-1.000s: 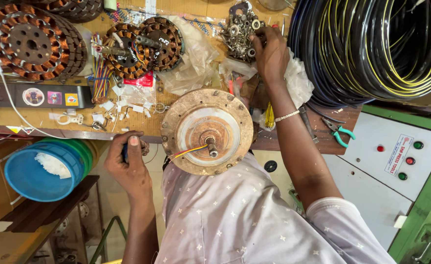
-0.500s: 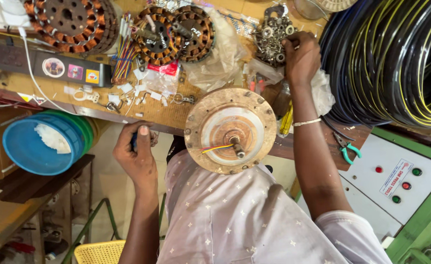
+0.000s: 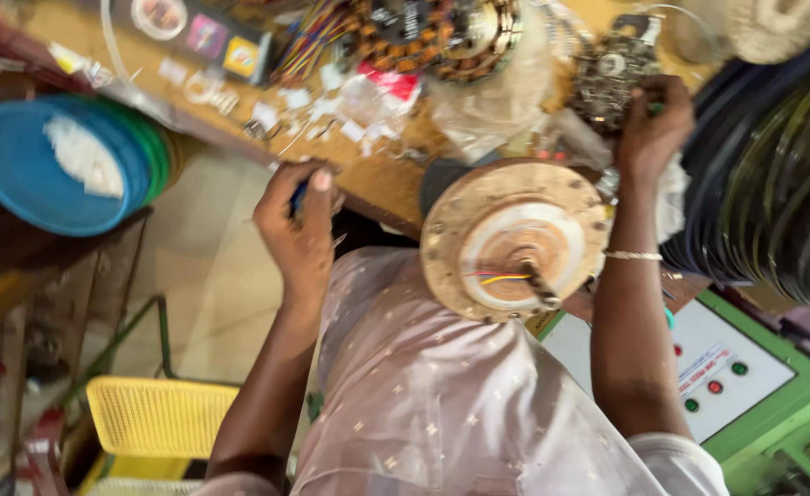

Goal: The person works on a circular electrical component, likely a fan motor, using a screwdriver to adjust internal parts and wires. They repeatedly pick up and place small metal rings and other components on the workbench while manipulating the central shaft and wiring.

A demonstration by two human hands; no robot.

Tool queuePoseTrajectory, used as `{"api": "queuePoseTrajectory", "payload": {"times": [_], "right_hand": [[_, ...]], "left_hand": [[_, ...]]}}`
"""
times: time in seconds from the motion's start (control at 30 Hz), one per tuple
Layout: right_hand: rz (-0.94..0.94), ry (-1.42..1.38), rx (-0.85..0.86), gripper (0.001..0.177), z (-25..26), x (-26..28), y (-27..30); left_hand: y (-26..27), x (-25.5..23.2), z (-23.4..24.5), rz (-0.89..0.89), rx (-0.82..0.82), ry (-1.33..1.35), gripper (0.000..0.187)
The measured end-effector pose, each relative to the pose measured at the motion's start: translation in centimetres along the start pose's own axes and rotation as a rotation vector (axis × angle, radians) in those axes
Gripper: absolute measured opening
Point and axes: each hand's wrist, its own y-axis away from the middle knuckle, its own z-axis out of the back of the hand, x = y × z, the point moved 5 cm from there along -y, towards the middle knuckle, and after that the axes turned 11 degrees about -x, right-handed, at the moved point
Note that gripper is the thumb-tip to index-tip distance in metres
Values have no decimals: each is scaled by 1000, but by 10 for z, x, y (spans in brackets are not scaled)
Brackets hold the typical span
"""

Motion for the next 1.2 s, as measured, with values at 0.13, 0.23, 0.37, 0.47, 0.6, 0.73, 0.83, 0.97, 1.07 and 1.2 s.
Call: {"api": "queuePoseTrajectory", "payload": {"times": [0.13,0.23,0.37,0.47,0.6,0.73,0.83,0.97,1.07,1.2], "right_hand": [[-45,-182,110,15,5,45,-11],[87,-224,326,18,1,104,-30],[338,-242,637,45,-38,196,-58],[556,-309,637,55,-60,243,-71],[594,-303,648,33,-88,242,-65],[582,-259,638,13,-101,204,-53],[616,-279,593,13,-100,180,-46],[607,-241,644,23,-73,173,-28],[647,-182,782,37,-58,185,-21],[693,-164,787,43,-53,196,-23]], "left_hand": [[-10,3,17,21,-30,97,19],[-17,5,37,22,-77,59,21],[-24,2,51,11,-114,53,23],[-23,-1,56,23,-114,90,23],[-13,2,69,39,-141,57,24],[-3,9,85,88,-192,52,24],[3,14,95,92,-236,101,25],[3,23,107,129,-277,62,25],[0,25,103,131,-256,48,23],[-8,25,85,119,-185,76,18]]}}
